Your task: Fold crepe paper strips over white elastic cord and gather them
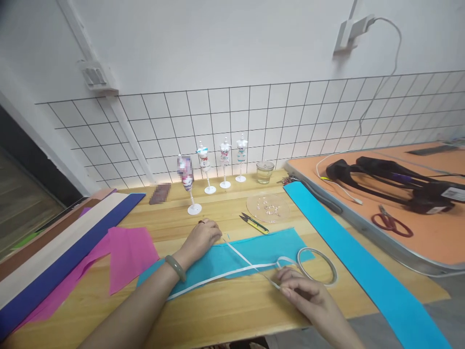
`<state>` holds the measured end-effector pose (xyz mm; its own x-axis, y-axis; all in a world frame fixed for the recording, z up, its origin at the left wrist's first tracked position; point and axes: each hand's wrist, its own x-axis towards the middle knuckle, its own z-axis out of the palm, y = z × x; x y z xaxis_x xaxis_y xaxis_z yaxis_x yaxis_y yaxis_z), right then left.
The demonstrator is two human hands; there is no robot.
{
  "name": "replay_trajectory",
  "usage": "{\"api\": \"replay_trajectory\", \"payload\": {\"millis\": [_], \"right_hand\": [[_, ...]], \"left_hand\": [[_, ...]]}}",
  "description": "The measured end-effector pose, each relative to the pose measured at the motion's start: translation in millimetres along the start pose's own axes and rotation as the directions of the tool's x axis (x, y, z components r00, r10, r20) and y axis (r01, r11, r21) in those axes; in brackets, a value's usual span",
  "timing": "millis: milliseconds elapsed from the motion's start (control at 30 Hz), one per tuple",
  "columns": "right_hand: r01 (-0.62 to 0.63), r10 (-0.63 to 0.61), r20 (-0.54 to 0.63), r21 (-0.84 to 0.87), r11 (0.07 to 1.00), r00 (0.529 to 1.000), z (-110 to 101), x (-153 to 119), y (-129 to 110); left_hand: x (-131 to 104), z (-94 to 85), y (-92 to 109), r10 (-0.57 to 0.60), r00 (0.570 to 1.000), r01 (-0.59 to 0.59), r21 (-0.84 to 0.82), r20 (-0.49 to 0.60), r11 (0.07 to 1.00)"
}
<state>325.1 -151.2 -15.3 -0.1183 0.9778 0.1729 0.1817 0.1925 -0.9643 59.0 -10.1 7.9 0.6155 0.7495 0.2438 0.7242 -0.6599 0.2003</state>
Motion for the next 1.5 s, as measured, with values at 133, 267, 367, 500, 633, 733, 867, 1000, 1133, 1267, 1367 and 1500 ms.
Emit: {"api": "replay_trajectory", "payload": {"millis": [133,267,367,500,633,733,867,1000,1133,1267,1367,1500], "right_hand": [[-0.066,0.067,-0.037,0.01,0.998,0.997,-1.1,-4.6,-2.3],[-0.072,0.077,-0.041,0.101,0.992,0.996,-4.6,-6.4,7.3],[-0.022,0.031,-0.032,0.26,0.965,0.999,-10.0,-5.2,22.0],[-0.025,0.044,-0.05,0.328,0.944,0.998,-15.0,-3.5,34.9],[-0.008,0.06,-0.115,0.408,0.913,0.992,-15.4,-3.7,33.6],[-0.059,0.123,-0.109,0.464,0.884,0.986,-15.9,-4.6,27.3],[-0.158,0.228,-0.071,0.522,0.838,0.971,-18.6,-5.8,20.6],[-0.15,0.267,-0.086,0.646,0.749,0.96,-21.8,-6.3,23.2],[-0.061,0.333,-0.184,0.791,0.609,0.925,-24.3,-6.4,30.1],[-0.041,0.495,-0.252,0.861,0.507,0.832,-23.0,-5.4,28.3],[0.008,0.553,-0.298,0.885,0.465,0.778,-19.8,-3.5,20.2],[0.063,0.521,-0.301,0.903,0.425,0.798,-17.9,0.1,12.0]], "left_hand": [[-1.4,-13.0,-1.4,0.007,1.0,-0.006,-0.058,0.006,0.998],[-6.2,-17.1,-2.9,-0.056,0.995,0.087,-0.406,0.088,0.91],[-10.2,-16.5,-3.2,-0.088,0.977,0.204,-0.722,0.196,0.661],[-13.2,-18.8,-5.7,-0.193,0.951,0.3,-0.882,0.243,0.365],[-18.5,-22.4,-15.7,-0.351,0.924,0.264,-0.916,0.15,0.302],[-32.0,-24.6,-15.9,-0.439,0.894,0.29,-0.859,0.086,0.422],[-66.8,-32.3,8.2,-0.418,0.906,0.36,-0.642,0.067,0.677],[-111.5,-36.9,29.9,-0.425,0.902,0.424,-0.319,0.07,0.848],[-154.2,-27.6,17.2,-0.434,0.9,0.435,-0.113,0.029,0.894],[-184.7,-21.4,-6.8,-0.343,0.939,0.34,-0.07,-0.028,0.938],[-195.4,-23.8,-15.5,-0.299,0.953,0.294,-0.095,-0.055,0.951],[-198.2,-26.5,-19.2,-0.286,0.955,0.276,-0.131,-0.071,0.952]]}}
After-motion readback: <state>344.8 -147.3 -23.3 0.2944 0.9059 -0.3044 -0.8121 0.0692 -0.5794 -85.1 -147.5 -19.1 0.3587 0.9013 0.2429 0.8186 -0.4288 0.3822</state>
